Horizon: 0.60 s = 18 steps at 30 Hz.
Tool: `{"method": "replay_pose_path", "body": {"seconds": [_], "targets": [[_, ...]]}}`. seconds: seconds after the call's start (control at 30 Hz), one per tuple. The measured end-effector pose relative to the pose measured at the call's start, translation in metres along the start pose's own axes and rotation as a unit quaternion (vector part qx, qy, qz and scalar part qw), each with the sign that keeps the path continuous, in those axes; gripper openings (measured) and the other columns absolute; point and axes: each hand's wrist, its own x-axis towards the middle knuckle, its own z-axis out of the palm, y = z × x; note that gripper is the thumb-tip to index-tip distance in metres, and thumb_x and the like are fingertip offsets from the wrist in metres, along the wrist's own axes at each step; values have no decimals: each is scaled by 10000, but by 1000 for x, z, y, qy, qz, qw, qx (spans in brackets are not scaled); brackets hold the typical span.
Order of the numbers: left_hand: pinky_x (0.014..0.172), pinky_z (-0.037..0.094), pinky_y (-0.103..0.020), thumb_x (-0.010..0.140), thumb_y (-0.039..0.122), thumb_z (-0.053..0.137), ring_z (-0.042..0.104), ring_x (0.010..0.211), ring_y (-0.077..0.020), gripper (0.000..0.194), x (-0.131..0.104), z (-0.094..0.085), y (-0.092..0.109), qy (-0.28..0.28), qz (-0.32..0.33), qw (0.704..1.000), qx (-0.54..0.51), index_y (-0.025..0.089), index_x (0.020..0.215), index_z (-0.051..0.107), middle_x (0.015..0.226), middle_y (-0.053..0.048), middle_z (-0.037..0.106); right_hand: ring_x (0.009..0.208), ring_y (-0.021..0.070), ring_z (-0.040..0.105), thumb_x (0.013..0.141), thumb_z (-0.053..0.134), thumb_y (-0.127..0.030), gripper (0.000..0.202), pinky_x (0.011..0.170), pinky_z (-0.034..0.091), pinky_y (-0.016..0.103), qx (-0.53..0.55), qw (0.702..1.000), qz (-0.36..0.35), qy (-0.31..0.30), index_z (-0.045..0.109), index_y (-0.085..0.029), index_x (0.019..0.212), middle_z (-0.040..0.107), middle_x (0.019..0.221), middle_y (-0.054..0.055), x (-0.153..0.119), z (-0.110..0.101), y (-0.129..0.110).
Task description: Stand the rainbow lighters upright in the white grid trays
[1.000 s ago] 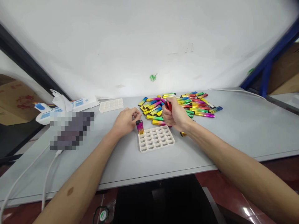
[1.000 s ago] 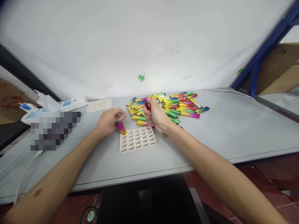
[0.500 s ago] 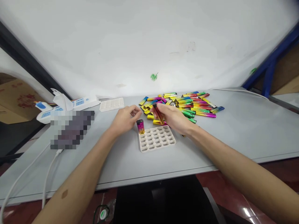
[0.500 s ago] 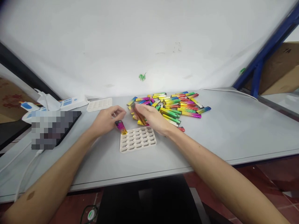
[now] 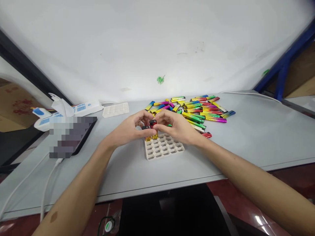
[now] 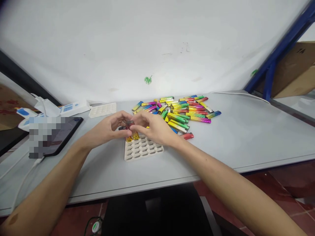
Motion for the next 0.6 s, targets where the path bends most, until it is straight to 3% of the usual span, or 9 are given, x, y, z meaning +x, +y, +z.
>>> {"method": "replay_pose_path", "body": {"seconds": [0.17,0.3,0.5,0.6], "targets": [[855,486,-325,808,373,740,604,982,-192,406,0,1,1,-25,-5,999,48,228,1141,560,1081,-28,637,817,154,669,889,686,-329,164,769,526,315,-42,999,-30,8,643,-205,988,711,904,18,-1,-1,-2],[734,483,-310,780,388,736,599,841,-187,427,0,5,-4,-46,-56,990,122,221,1138,572,958,-6,651,816,152,670,900,675,-335,175,772,532,313,-63,997,-42,7,641,-199,1004,712,909,24,-1,-2,-3],[709,479,-288,797,381,701,584,813,-169,335,1,10,-10,-65,-53,991,106,231,1078,599,919,15,642,746,140,627,900,655,-342,160,677,487,285,-139,989,-45,-37,639,-198,969,713,910,25,-2,-1,-6],[694,481,-285,798,386,697,590,779,-163,351,1,10,-11,-59,-54,991,110,240,1106,614,902,17,657,743,140,608,936,596,-393,197,677,455,285,-176,983,-49,-15,638,-203,908,709,885,17,0,-6,-8]]}}
